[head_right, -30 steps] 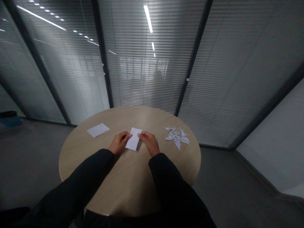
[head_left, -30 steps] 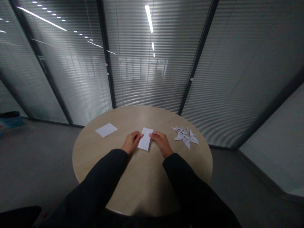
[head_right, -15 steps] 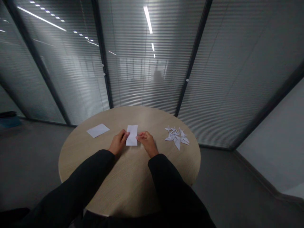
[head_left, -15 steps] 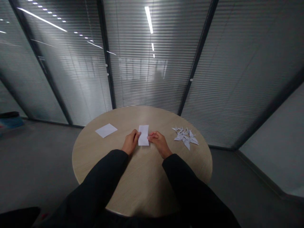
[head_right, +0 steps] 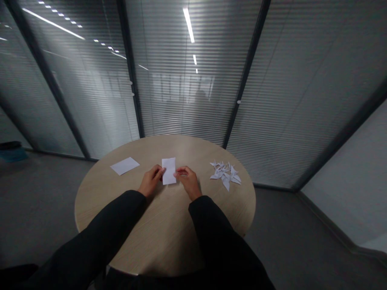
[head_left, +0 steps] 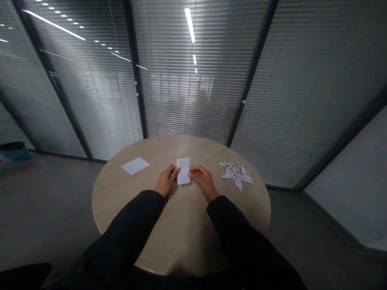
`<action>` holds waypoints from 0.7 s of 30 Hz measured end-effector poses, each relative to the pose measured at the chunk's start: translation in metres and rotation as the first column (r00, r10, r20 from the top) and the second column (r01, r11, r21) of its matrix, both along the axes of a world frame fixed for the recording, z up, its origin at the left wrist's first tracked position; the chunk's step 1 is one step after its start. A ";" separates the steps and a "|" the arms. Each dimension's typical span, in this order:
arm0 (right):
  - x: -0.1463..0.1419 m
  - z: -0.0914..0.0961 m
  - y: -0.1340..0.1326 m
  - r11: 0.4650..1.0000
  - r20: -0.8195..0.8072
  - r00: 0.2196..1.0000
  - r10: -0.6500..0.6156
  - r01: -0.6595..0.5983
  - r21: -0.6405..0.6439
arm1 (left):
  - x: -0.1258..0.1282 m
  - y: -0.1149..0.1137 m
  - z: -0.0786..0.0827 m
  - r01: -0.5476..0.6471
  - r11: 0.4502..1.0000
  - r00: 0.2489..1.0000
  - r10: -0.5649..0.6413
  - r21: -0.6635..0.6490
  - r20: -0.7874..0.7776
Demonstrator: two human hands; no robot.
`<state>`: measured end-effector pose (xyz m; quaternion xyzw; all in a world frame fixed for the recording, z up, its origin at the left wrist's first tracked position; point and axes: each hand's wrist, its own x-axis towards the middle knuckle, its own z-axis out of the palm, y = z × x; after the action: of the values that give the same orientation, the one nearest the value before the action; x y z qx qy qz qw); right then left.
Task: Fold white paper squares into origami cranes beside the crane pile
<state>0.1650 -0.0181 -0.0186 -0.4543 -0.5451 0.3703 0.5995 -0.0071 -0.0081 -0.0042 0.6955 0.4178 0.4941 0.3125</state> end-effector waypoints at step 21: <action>-0.001 -0.001 -0.002 0.967 -0.122 0.959 0.255 -0.254 0.029 | 0.008 0.007 -0.013 0.426 0.847 0.852 -0.258 -0.318 0.455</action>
<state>0.1637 -0.0204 -0.0196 -0.3526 -0.5629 0.4684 0.5826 0.0013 -0.0014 -0.0175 0.5644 0.3058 0.4608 0.6128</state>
